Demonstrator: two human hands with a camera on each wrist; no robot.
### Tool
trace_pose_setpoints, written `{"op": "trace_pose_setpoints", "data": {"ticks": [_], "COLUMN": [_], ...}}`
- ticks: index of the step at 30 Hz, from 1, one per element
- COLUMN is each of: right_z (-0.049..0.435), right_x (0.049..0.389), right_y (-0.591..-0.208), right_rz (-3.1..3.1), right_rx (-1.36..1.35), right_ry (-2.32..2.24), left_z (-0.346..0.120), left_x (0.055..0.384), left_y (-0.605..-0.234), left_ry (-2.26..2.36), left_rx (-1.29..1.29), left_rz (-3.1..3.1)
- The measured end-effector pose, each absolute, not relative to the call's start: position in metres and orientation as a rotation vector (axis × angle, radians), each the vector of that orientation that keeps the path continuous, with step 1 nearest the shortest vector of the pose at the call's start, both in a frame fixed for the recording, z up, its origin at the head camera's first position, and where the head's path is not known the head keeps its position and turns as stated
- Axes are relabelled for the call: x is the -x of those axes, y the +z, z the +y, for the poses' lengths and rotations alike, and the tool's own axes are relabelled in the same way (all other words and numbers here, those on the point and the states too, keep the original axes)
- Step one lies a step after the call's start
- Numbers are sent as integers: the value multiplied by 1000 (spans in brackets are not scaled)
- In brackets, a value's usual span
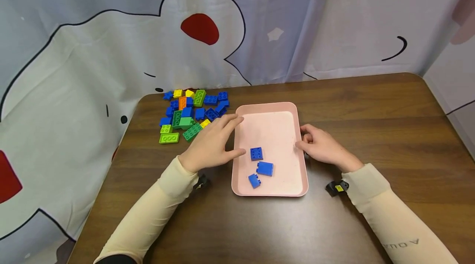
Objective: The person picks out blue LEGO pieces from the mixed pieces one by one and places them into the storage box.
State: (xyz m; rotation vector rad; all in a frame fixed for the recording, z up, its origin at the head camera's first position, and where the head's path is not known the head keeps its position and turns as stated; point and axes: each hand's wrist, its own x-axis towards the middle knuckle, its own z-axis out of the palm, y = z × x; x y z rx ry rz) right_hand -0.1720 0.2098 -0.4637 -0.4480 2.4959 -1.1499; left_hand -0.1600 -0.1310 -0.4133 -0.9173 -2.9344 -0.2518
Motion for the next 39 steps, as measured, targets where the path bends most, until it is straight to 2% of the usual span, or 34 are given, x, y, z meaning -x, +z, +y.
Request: {"op": "trace_pose_setpoints", "data": {"ticks": [11, 22, 39], "right_z": [211, 211, 211], "right_x": [171, 171, 172], "right_y": [-463, -465, -465], "right_rz": [2501, 2489, 2495], "right_rx": [455, 456, 473], "right_ry": [-1156, -1162, -1173], "left_z": [-150, -160, -163], "left_x": [206, 240, 247], "left_y": [-424, -440, -451], "left_ry": [-203, -81, -169], "left_rx": [653, 569, 578], "left_rz": [-3004, -2998, -2937]}}
